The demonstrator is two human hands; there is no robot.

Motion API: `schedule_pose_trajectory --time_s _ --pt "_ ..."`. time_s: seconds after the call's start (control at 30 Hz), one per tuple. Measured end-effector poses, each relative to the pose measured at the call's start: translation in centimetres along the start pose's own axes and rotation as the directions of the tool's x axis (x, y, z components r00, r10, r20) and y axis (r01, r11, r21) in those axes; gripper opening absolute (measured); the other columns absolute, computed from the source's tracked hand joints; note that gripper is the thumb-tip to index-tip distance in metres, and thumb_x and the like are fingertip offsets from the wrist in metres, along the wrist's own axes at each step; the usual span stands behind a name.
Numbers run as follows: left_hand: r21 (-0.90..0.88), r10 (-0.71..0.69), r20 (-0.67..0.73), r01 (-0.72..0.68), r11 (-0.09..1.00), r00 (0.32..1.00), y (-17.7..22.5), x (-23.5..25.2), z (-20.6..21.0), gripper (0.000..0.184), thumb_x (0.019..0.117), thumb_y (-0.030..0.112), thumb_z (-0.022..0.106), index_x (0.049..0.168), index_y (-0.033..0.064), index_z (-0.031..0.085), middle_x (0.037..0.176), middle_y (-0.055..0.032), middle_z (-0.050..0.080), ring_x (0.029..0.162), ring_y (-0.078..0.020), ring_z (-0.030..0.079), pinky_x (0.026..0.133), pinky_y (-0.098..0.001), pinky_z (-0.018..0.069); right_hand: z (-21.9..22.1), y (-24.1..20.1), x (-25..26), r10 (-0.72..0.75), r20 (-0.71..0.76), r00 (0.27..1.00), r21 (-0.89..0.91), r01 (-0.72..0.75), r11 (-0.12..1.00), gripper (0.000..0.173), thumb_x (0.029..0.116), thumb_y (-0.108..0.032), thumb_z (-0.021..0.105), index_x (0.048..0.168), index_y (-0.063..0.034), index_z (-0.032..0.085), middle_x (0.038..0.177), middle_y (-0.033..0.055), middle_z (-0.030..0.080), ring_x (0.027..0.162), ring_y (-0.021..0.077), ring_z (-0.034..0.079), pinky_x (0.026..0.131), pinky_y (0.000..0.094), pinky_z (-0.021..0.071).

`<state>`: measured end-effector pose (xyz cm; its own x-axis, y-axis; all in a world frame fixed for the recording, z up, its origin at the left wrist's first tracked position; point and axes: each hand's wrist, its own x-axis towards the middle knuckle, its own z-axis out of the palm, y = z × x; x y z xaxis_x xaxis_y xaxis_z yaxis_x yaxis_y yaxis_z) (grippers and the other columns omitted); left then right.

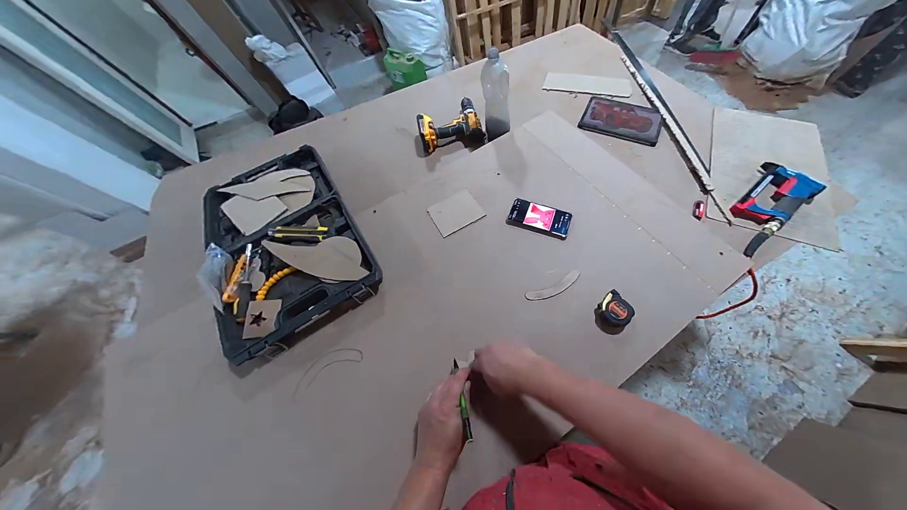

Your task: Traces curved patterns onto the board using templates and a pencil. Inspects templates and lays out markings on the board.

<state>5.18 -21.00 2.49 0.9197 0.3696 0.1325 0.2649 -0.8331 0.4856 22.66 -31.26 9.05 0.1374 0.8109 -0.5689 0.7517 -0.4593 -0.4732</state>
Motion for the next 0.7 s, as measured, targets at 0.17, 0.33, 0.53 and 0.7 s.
schedule_pose_trajectory --time_s 0.17,0.33,0.53,0.7 --pt "0.132 0.061 -0.026 -0.057 0.99 0.998 0.9 -0.6 0.7 0.029 0.1001 0.015 0.052 0.119 0.0122 0.075 0.106 -0.0076 0.076 0.104 -0.0253 0.073 0.092 -0.0443 0.0597 -2.5 2.7 5.2 -0.019 0.007 1.0 -0.101 0.02 0.995 0.022 0.098 -0.029 0.065 0.108 -0.0109 0.074 0.103 0.0138 0.072 0.099 0.0353 0.069 0.08 0.0626 0.0559" --pt "0.049 -0.084 -0.035 0.085 0.995 0.996 1.7 -1.0 0.8 0.034 0.1017 0.014 0.049 0.126 0.0139 0.072 0.113 -0.0056 0.076 0.107 -0.0238 0.072 0.092 -0.0446 0.06 -4.4 1.5 7.7 -0.029 0.173 0.985 -0.253 0.073 0.965 0.027 0.093 -0.03 0.073 0.105 -0.0057 0.072 0.103 0.0177 0.07 0.1 0.0384 0.069 0.078 0.0643 0.0554" --pt "-0.397 -0.479 -0.138 0.394 0.829 0.867 4.6 0.2 1.6 0.039 0.1015 0.041 0.059 0.123 0.0126 0.075 0.11 0.0007 0.077 0.101 -0.0076 0.073 0.093 -0.0314 0.0606 -5.3 1.7 8.0 -0.114 0.236 0.965 -0.316 0.187 0.93 0.029 0.0946 -0.032 0.072 0.106 -0.0049 0.071 0.107 0.0179 0.07 0.102 0.0384 0.068 0.08 0.0637 0.0549" --pt "-0.343 -0.574 -0.184 0.495 0.798 0.798 6.3 1.1 3.6 0.021 0.0908 0.026 0.067 0.103 0.0132 0.077 0.092 0.0018 0.075 0.082 -0.0049 0.07 0.076 -0.0276 0.0601 -5.6 1.2 7.8 -0.094 0.265 0.96 -0.304 0.176 0.936 0.027 0.0964 -0.029 0.07 0.108 -0.0048 0.07 0.109 0.0181 0.07 0.104 0.0385 0.068 0.08 0.0634 0.0548"
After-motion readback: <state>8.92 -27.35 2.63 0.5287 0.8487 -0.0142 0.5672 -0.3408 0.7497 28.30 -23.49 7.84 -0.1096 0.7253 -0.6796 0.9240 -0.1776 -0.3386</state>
